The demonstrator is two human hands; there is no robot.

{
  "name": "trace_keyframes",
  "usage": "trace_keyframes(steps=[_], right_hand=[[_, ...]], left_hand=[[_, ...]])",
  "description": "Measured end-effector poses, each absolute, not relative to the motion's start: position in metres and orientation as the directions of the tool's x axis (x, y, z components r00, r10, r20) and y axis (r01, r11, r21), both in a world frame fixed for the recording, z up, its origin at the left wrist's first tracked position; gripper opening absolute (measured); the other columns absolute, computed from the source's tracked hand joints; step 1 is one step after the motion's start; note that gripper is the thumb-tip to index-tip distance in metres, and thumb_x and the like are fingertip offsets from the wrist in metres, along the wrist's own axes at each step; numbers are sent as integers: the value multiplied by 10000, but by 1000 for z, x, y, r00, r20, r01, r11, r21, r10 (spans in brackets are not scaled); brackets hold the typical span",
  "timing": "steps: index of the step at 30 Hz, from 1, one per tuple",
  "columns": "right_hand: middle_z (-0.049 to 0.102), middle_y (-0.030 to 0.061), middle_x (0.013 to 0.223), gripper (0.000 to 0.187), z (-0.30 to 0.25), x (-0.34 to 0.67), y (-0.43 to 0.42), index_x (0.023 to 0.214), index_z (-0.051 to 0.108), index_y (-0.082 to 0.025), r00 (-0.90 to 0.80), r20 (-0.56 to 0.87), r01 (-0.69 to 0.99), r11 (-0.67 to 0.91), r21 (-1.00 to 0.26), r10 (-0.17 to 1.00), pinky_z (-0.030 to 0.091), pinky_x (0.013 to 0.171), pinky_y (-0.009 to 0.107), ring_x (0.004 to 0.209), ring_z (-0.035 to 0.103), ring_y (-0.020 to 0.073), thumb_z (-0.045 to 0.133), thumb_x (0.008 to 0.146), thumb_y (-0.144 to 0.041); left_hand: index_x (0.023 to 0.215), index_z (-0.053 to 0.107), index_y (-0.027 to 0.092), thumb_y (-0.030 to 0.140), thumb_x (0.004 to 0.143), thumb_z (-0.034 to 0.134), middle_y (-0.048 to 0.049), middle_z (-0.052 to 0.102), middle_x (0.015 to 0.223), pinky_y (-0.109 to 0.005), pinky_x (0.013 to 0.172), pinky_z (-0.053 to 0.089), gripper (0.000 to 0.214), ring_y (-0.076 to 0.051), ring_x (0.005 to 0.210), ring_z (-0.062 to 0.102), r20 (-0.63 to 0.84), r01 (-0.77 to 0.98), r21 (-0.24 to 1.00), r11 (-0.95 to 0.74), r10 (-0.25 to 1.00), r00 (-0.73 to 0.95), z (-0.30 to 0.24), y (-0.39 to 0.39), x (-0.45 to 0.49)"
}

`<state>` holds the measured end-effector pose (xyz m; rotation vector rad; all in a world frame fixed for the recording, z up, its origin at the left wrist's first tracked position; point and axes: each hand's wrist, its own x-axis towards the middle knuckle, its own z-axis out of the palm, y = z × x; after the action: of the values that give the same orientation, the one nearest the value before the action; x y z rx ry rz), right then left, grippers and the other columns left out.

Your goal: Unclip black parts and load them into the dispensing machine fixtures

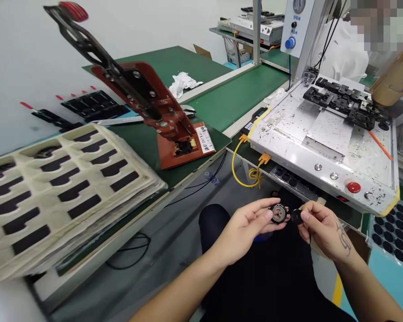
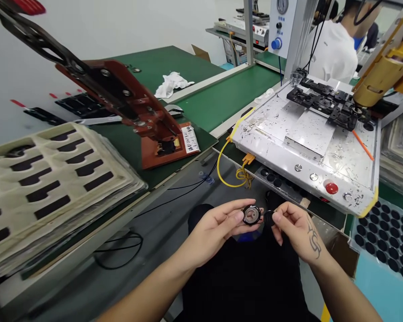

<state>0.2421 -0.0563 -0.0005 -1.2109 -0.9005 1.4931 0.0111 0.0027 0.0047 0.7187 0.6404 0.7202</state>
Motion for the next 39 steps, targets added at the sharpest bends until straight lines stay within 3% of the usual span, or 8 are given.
trace_keyframes(steps=[6,9,12,39], right_hand=[[633,1,818,299,2,241,-51,860,647,-233,6,-182,-74,-181,-981,983,435,594,291,609,525,141,738,1011,-474],[657,58,1059,297,7,237,-45,847,663,-237,33,-85,49,-87,-995,996,509,794,327,880,612,206,727,1011,-476],[657,70,1208,266,12,229,-43,865,667,-243,0,-58,98,-58,-994,998,494,959,353,1107,615,250,712,1019,-455],[660,73,1143,247,9,214,-45,852,631,-247,31,34,213,26,-977,999,494,949,399,1043,618,252,675,1040,-402]], left_hand=[[1317,777,175,403,946,844,-139,816,1238,-558,1078,618,441,-347,1142,787,-262,-376,749,546,765,589,7,2,12],[1321,779,179,410,944,846,-135,808,1260,-554,1077,622,447,-344,1144,785,-259,-378,751,541,768,586,6,1,14],[1330,777,187,437,936,849,-131,794,1297,-531,1076,628,472,-341,1165,778,-255,-364,776,516,783,568,5,0,15],[1331,756,209,460,967,797,-112,766,1372,-470,1059,644,444,-334,1250,740,-206,-333,842,425,822,530,14,-10,23]])
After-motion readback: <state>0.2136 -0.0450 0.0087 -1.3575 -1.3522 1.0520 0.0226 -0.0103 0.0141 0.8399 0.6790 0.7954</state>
